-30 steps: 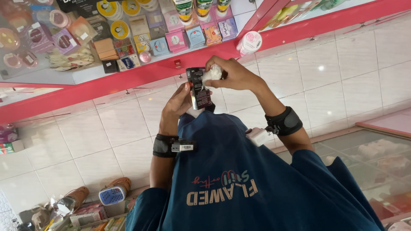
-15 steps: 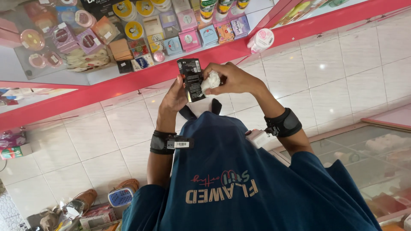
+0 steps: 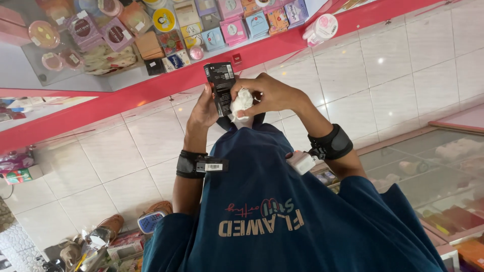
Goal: The person wipes the surface of a black product box with a white cloth, then switches to a red product box and continues wiping it. The person moves between shelves while handling the boxes and cloth.
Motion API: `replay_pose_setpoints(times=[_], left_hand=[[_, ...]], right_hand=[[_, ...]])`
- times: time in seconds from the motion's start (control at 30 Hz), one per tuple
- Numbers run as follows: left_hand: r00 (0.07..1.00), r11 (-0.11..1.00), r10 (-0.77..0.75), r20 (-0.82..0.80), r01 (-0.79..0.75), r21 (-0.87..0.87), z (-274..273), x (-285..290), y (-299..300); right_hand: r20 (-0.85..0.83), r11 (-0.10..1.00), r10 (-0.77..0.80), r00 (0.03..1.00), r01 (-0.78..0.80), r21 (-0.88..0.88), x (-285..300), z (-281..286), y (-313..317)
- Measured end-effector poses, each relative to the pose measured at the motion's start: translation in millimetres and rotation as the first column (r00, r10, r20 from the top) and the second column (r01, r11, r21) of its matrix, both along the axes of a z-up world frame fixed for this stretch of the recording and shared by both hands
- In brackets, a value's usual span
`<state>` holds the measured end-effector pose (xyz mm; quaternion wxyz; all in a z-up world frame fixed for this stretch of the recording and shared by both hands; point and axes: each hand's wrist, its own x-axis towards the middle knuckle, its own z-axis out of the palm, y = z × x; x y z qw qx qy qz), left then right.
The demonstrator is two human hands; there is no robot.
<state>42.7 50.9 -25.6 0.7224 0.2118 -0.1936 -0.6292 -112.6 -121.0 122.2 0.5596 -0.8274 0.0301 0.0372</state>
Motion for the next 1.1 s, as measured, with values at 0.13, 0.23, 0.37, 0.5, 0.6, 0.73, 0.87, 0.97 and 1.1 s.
replay_pose_setpoints(times=[0.13,0.23,0.37,0.5,0.6,0.73,0.87,0.97,1.1], left_hand=[[0.998,0.999,-0.051,-0.032,0.051,-0.007,18,4,7],[0.981,0.994,-0.096,-0.166,0.104,0.043,-9,4,16],[0.965,0.988,-0.157,-0.209,0.155,-0.028,-8,2,18],[0.979,0.993,-0.118,-0.164,0.121,0.009,0,4,18],[0.971,0.992,-0.098,-0.219,0.113,0.058,-26,8,24],[0.943,0.994,-0.078,-0.323,0.098,0.047,-23,9,22],[0.929,0.997,-0.055,-0.365,0.068,0.023,-7,1,14],[0.934,0.999,-0.033,-0.356,0.040,0.015,-5,-5,6],[0.953,0.999,-0.046,-0.298,0.052,0.014,-2,-11,-7]], right_hand=[[-0.012,0.993,-0.105,0.994,0.104,-0.053,-2,-16,-6],[0.033,0.975,-0.210,0.977,0.212,-0.069,4,-16,-3],[0.124,0.964,-0.262,0.957,0.265,-0.004,14,-18,6],[0.228,0.981,-0.193,0.954,0.194,0.015,20,-14,19],[-0.037,0.987,-0.157,0.987,0.157,-0.017,18,-5,23],[0.073,0.991,-0.134,0.988,0.134,0.003,8,-8,16],[0.027,0.968,-0.250,0.968,0.250,-0.024,1,-15,3],[0.047,0.957,-0.287,0.957,0.289,-0.037,2,-11,-5],[0.174,0.964,-0.253,0.952,0.263,-0.036,-1,-11,-14]])
